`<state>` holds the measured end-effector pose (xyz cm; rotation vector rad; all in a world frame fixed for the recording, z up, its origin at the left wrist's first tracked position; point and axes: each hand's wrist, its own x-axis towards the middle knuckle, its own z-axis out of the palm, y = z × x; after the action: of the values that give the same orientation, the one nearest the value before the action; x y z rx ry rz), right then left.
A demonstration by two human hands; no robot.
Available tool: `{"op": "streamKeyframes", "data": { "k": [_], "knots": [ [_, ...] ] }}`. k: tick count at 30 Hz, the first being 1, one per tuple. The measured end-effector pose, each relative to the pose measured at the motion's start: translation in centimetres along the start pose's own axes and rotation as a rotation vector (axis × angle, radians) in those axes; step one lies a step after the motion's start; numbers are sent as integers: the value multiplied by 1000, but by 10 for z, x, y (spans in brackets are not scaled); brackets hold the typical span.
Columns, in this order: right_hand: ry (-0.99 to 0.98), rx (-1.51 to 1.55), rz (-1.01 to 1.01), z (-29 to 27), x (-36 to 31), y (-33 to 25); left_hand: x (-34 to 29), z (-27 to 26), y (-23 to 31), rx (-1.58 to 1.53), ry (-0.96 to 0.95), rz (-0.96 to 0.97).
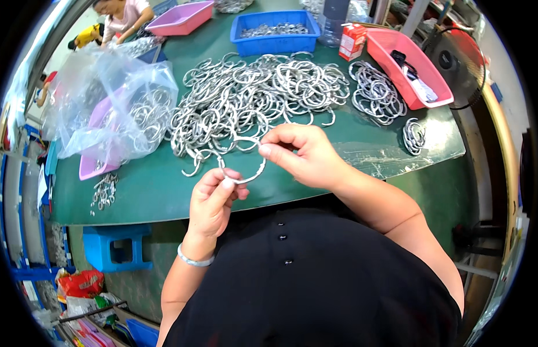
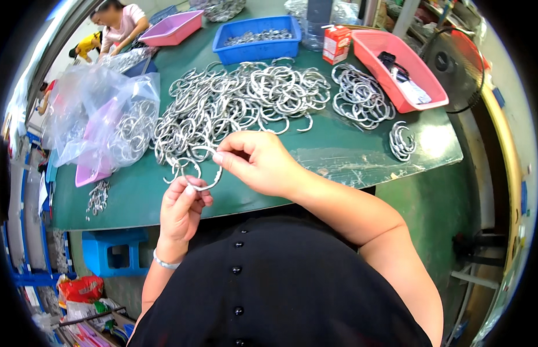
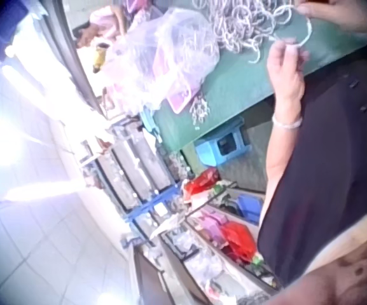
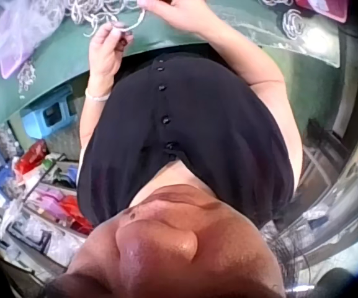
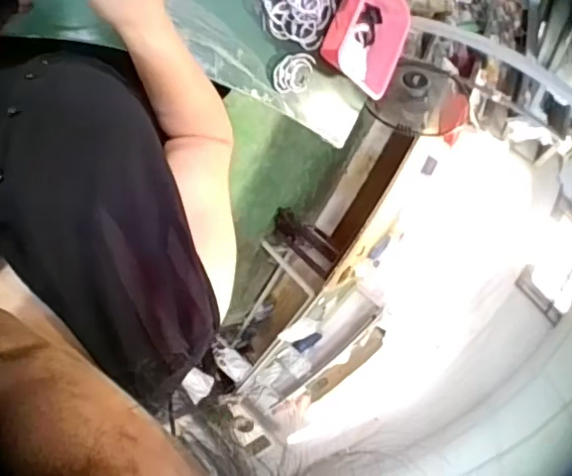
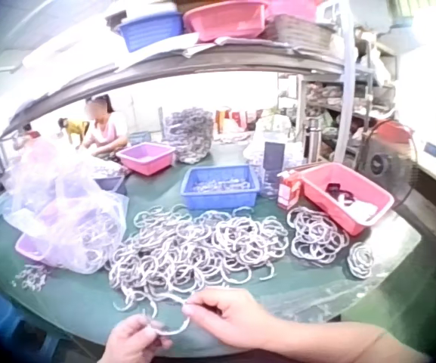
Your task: The person picks up metal hooks and small metal plates by hand from a large pile on a workbench and fits the plates onto the hooks one by one.
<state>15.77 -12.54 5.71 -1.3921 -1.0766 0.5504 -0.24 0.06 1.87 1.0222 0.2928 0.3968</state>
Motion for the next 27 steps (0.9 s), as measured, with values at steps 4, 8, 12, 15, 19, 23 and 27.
{"op": "streamKeyframes", "data": {
  "k": [4,8,12,15,19,23,27],
  "knots": [
    [-28,-87,1,-7,0,23,-2,2,13,42,-13,14],
    [90,-369,-52,-38,3,41,-4,-2,38,202,51,204],
    [329,-666,23,-106,14,63,-5,-10,85,483,80,564],
    [443,-762,174,-150,30,76,-7,-22,132,638,195,807],
    [396,-1013,192,-197,52,95,13,-54,195,931,443,980],
    [321,-1082,264,-204,79,103,46,-100,231,1151,641,787],
    [123,-1132,297,-199,99,108,48,-120,230,1284,695,766]
  ]
}}
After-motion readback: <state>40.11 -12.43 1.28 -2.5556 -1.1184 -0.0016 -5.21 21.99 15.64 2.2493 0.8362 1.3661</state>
